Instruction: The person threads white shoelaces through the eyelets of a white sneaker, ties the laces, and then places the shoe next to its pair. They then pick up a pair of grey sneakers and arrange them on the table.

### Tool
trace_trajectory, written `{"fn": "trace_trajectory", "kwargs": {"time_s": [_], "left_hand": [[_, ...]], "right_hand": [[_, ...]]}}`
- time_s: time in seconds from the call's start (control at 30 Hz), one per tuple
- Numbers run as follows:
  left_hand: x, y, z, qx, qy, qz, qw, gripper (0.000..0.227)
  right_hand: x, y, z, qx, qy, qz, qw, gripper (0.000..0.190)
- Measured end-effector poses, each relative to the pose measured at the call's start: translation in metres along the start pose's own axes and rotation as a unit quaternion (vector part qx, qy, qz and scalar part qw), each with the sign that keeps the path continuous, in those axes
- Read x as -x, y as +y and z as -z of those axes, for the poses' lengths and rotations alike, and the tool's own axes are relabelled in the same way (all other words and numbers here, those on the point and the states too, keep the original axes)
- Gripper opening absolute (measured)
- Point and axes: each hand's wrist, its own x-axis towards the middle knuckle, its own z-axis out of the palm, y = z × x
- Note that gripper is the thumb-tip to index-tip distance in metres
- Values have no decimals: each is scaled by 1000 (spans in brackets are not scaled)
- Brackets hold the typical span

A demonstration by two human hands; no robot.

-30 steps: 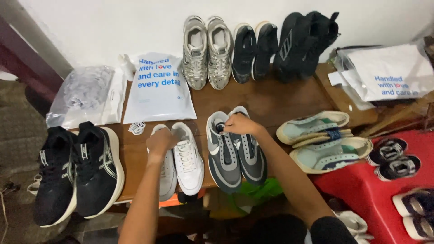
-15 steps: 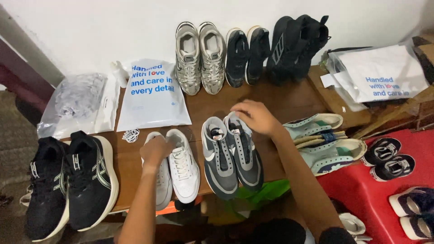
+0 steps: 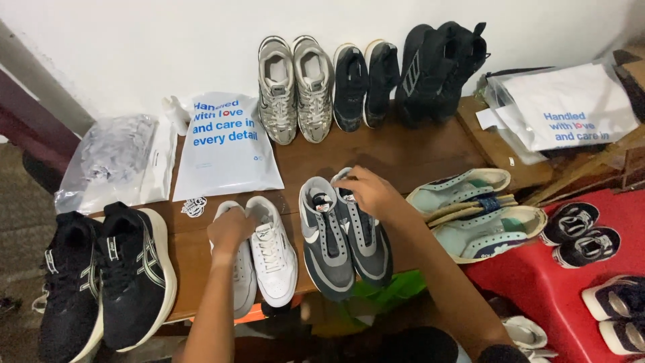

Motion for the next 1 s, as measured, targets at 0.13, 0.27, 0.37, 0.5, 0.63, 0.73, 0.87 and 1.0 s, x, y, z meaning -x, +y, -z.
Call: {"fn": "trace_trajectory", "kwargs": {"time_s": [0.13, 0.27, 0.37, 0.5, 0.63, 0.73, 0.87, 1.0], "left_hand": [[-9, -8, -9, 9, 2, -6, 1000, 43], [-23, -14, -18, 7, 3, 1, 1000, 42], [-1, -2, 0, 14, 7, -2, 1000, 40], [-34, -20, -24, 14, 14, 0, 1000, 42], [-27, -15, -18, 30, 11, 4, 999, 39], [4, -4, -1, 23, 17, 6, 1000, 38], [7, -18, -1, 27, 41, -28, 998, 36], [49, -31, 15, 6, 40, -47, 998, 47]], "right_hand": [[-20, 11, -10, -34, -17, 87, 995, 43], [-37, 10, -7, 42, -52, 158, 985, 42], [-51, 26, -20, 68, -115, 156, 979, 44], [-61, 45, -50, 111, -148, 148, 972, 44], [-55, 28, -44, 39, -127, 104, 986, 36], [-52, 21, -46, 49, -96, 108, 988, 21], [-61, 24, -61, 38, -110, 69, 991, 23], [-69, 18, -79, 10, -100, 86, 991, 17]]}}
